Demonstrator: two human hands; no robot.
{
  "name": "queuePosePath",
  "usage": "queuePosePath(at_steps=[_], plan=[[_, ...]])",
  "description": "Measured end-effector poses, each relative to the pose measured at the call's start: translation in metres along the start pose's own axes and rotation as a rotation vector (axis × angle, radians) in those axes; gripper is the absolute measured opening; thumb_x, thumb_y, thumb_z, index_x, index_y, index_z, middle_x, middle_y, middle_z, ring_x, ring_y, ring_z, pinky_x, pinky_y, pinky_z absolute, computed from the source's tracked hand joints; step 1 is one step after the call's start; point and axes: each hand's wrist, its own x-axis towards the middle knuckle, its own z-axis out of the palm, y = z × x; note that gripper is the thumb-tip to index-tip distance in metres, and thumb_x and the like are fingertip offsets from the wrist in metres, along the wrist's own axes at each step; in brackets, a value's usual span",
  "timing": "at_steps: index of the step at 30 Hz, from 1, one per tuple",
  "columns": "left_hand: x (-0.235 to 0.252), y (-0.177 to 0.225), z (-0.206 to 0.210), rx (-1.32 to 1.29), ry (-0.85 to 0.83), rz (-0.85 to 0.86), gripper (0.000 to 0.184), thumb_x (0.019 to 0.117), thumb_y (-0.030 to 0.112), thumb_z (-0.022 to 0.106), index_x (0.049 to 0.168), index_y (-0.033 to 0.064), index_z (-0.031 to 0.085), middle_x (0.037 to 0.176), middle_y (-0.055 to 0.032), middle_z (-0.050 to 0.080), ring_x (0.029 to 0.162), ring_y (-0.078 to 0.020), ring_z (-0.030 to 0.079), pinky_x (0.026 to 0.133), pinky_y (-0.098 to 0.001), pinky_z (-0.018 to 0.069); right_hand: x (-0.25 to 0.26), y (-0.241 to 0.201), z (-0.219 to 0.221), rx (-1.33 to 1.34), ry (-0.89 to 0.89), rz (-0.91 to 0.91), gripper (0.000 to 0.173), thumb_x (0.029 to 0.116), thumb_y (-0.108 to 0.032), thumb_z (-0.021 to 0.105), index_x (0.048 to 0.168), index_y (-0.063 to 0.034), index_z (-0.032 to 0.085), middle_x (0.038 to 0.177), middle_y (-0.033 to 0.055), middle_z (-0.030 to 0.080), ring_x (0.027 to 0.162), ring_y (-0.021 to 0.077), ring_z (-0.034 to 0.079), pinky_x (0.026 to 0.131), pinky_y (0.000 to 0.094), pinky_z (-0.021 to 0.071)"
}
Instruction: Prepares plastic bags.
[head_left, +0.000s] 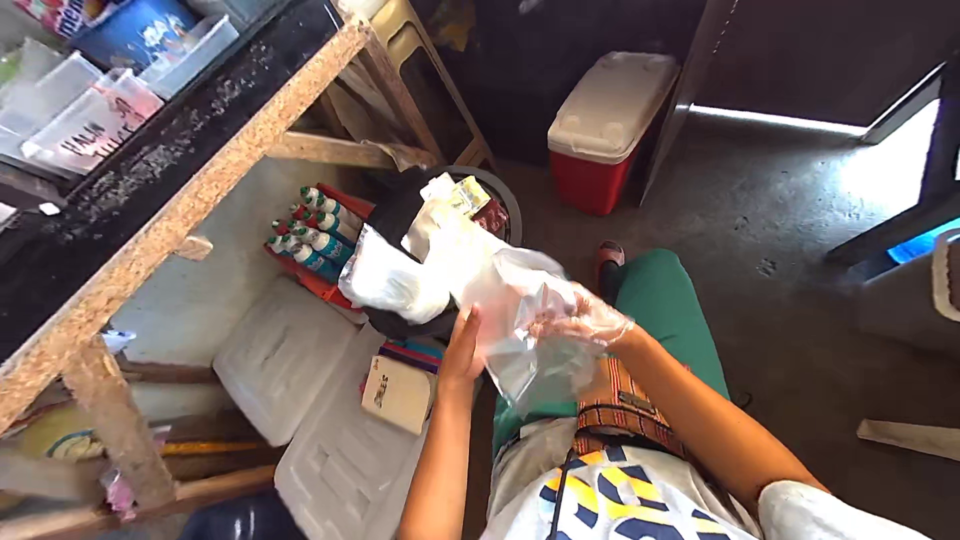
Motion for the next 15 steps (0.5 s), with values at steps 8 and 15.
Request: queuePosePath(at_steps=[8, 15], plan=[[0.014, 0.068, 0.034, 0.169, 0.036, 0.536, 0.020, 0.0955, -0.005, 0.055, 0.107, 0.0060, 0.066, 0.091, 0.0116, 0.075, 0.085, 0.0007, 0.071, 0.080, -0.0200, 0.0603, -0.008, -0.040, 0.001, -0.354, -0.040, -0.097, 0.066, 0.0841, -0.014, 0.079, 0.138, 0.0118, 0.051, 0.132, 0.0182, 0.063, 0.122, 0.0110, 0.059, 0.109, 0.0277, 0.0452], [-0.008, 0.096, 0.054, 0.435, -0.433, 0.805, 0.023, 0.0849, 0.011, 0.080, 0.099, 0.0291, 0.078, 0.097, 0.0211, 0.075, 0.088, 0.0061, 0.070, 0.081, -0.0161, 0.0595, 0.006, -0.109, 0.025, -0.601, 0.012, -0.496, 0.051, 0.0835, 0.001, 0.076, 0.130, 0.0151, 0.059, 0.110, 0.0244, 0.071, 0.097, 0.0259, 0.071, 0.091, 0.0358, 0.0566]])
